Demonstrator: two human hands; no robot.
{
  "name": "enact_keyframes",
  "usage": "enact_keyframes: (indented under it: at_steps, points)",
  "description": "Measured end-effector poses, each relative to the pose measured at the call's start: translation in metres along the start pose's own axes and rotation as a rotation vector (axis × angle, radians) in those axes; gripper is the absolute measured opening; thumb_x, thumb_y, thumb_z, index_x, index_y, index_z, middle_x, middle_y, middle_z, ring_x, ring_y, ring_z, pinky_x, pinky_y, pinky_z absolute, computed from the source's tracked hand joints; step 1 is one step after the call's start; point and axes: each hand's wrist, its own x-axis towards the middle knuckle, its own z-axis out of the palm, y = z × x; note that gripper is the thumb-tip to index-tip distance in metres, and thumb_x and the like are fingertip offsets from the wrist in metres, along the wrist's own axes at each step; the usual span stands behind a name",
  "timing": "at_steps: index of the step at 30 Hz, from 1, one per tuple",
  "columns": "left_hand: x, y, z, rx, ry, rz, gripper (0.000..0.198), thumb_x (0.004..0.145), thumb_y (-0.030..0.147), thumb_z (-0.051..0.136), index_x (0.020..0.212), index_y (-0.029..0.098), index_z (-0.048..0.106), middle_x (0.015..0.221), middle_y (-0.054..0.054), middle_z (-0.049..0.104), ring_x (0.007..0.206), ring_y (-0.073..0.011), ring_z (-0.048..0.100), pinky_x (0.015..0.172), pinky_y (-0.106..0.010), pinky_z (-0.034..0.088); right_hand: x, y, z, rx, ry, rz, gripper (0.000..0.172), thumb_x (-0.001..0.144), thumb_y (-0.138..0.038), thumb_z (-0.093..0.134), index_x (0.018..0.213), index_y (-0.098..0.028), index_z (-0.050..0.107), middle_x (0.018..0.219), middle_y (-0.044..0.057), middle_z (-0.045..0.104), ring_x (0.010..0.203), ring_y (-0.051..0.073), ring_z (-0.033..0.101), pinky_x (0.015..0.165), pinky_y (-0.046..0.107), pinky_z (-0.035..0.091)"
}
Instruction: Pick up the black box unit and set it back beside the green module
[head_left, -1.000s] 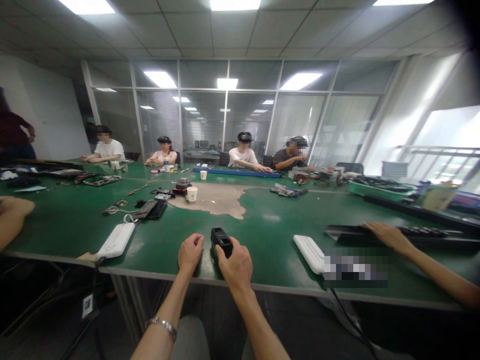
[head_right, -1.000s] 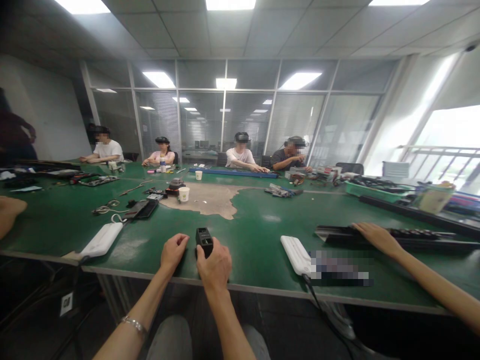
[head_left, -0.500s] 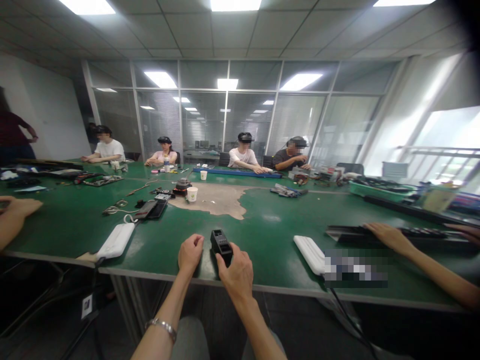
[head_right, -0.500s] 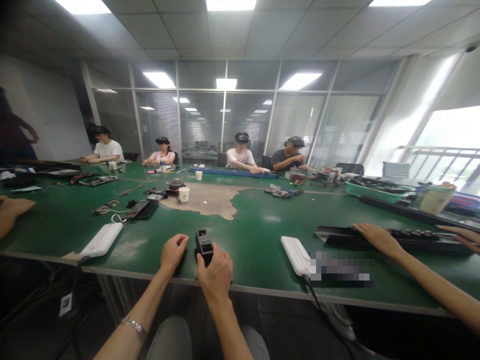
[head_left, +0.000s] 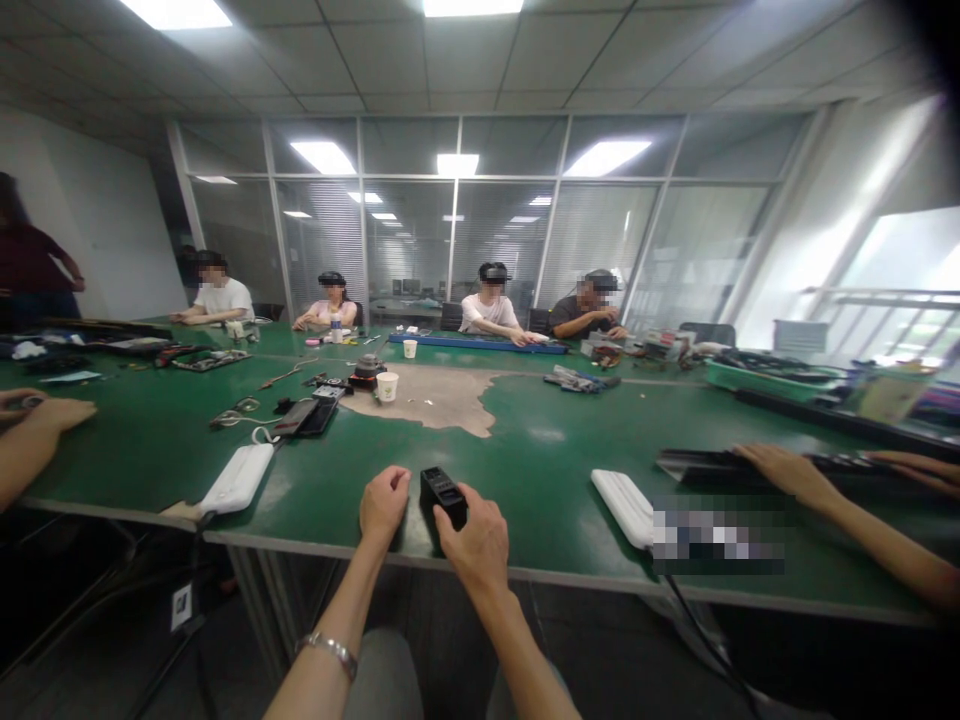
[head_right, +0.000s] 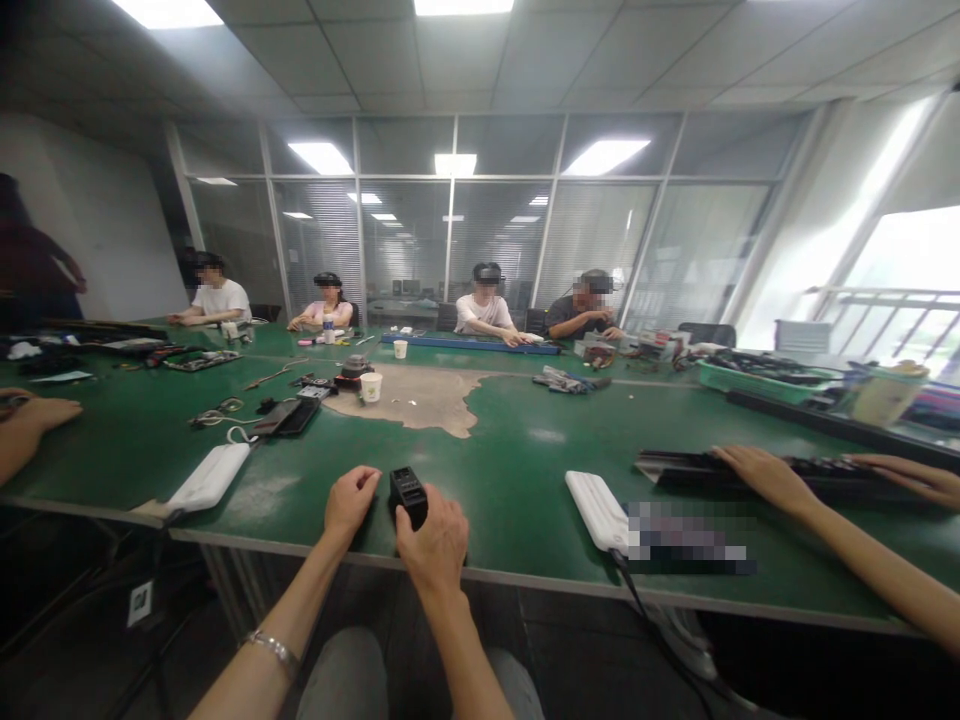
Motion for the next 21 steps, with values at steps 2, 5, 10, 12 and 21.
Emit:
enact_keyframes:
  at_steps: [2, 5, 10, 12, 21]
  points:
    - [0.000, 0.001, 0.000, 0.002, 0.001, 0.000, 0.024, 0.092, 0.038, 0.054, 0.092, 0.024, 0.073, 0.089, -0.004, 0.075, 0.081, -0.0157, 0.065, 0.072, -0.023, 0.043, -0.003, 0.002, 0.003, -0.017, -0.029, 0.006, 0.050, 0.084, -0.040, 0.063, 0.127, -0.013, 0.061, 0.115, 0.013, 0.069, 0.105, 0.029, 0.061, 0.092, 0.037, 0.043]
    - [0.000, 0.002, -0.001, -0.003, 0.002, 0.004, 0.024, 0.092, 0.037, 0.053, 0.092, 0.024, 0.073, 0.089, -0.003, 0.075, 0.080, -0.0156, 0.065, 0.072, -0.024, 0.043, -0.008, 0.007, 0.009, -0.026, -0.017, 0.011, 0.067, 0.083, -0.044, 0.064, 0.138, -0.007, 0.052, 0.122, 0.017, 0.066, 0.111, 0.032, 0.059, 0.095, 0.040, 0.043]
    - [-0.001, 0.003, -0.002, 0.000, -0.003, -0.013, 0.023, 0.092, 0.037, 0.054, 0.092, 0.024, 0.073, 0.089, -0.004, 0.075, 0.081, -0.0158, 0.065, 0.072, -0.024, 0.042, -0.013, 0.011, 0.013, -0.009, 0.018, 0.000, 0.066, 0.083, -0.046, 0.064, 0.135, -0.006, 0.054, 0.123, 0.019, 0.065, 0.116, 0.032, 0.057, 0.099, 0.041, 0.041]
    - [-0.001, 0.004, -0.003, 0.004, -0.007, -0.016, 0.023, 0.092, 0.037, 0.054, 0.093, 0.023, 0.073, 0.089, -0.004, 0.075, 0.081, -0.0159, 0.065, 0.072, -0.024, 0.042, -0.013, 0.011, 0.012, -0.004, 0.006, 0.006, 0.055, 0.085, -0.043, 0.063, 0.128, -0.009, 0.060, 0.119, 0.017, 0.068, 0.113, 0.031, 0.058, 0.098, 0.040, 0.042]
    - [-0.001, 0.003, -0.002, 0.005, 0.004, -0.003, 0.022, 0.092, 0.036, 0.055, 0.091, 0.023, 0.073, 0.087, -0.004, 0.074, 0.081, -0.0154, 0.065, 0.073, -0.024, 0.043, -0.012, 0.009, 0.013, -0.011, 0.012, 0.004, 0.048, 0.085, -0.042, 0.064, 0.123, -0.013, 0.063, 0.114, 0.016, 0.069, 0.110, 0.029, 0.061, 0.096, 0.039, 0.043]
